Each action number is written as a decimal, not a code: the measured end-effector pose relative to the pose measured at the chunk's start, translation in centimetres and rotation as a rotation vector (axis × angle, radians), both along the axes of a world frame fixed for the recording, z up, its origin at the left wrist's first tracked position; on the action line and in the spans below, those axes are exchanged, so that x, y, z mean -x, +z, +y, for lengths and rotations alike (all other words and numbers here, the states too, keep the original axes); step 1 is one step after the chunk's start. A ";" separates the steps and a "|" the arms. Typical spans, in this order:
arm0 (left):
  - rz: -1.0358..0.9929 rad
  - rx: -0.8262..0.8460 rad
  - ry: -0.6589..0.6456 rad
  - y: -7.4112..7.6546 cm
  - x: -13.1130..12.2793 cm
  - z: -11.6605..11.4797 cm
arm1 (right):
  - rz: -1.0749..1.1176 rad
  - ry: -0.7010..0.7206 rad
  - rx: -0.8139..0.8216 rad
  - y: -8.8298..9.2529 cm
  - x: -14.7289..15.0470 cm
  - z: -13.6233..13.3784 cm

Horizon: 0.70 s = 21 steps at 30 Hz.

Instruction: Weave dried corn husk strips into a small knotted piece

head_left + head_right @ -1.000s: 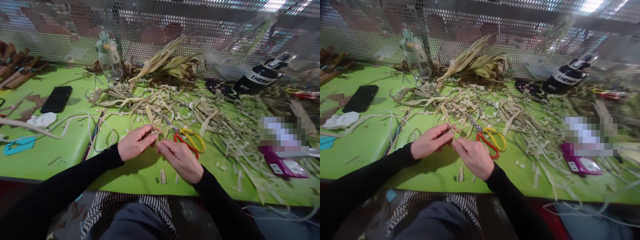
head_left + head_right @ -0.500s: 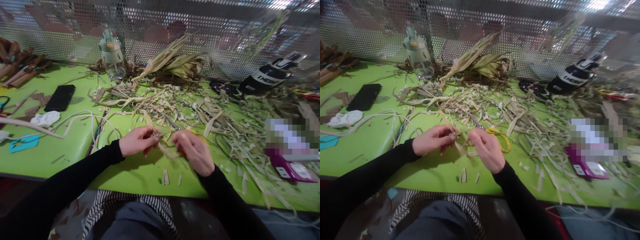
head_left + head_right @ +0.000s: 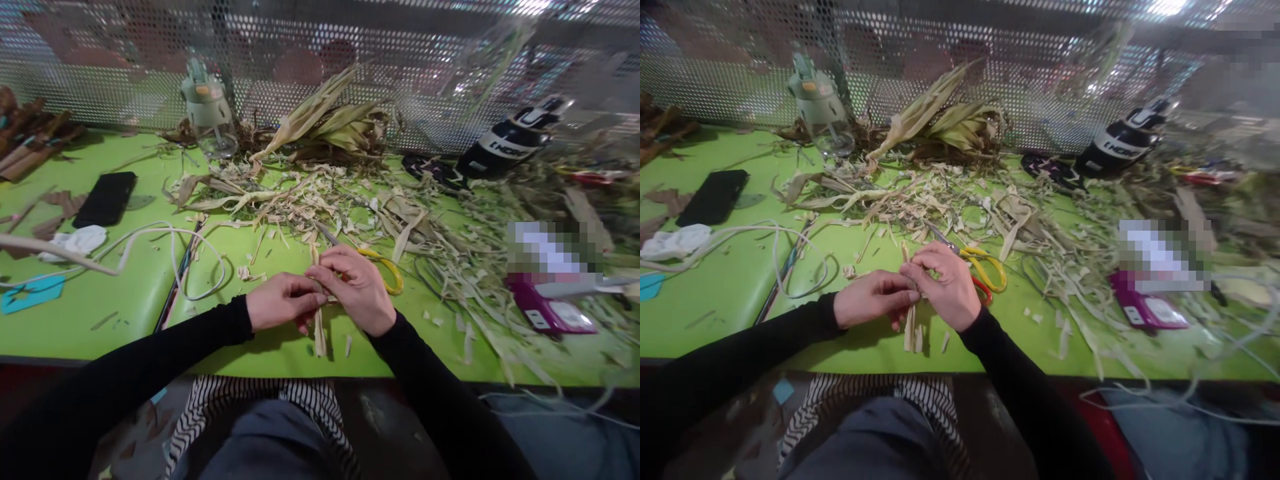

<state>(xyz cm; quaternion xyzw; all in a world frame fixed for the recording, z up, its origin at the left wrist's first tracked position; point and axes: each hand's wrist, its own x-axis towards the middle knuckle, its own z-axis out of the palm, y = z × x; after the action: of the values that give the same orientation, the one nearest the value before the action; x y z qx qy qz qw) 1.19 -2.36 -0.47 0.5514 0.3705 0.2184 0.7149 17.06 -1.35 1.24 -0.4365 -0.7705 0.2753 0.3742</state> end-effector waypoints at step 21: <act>-0.312 0.345 0.329 0.5 0.8 1.3 | -0.058 -0.106 -0.418 -0.5 -1.6 0.7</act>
<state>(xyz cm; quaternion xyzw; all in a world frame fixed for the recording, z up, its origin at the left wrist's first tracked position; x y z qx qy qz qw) 0.41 -1.01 0.07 0.3140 0.3723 0.3473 0.8014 18.66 -0.65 0.71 -0.3971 -0.7974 0.0770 0.4479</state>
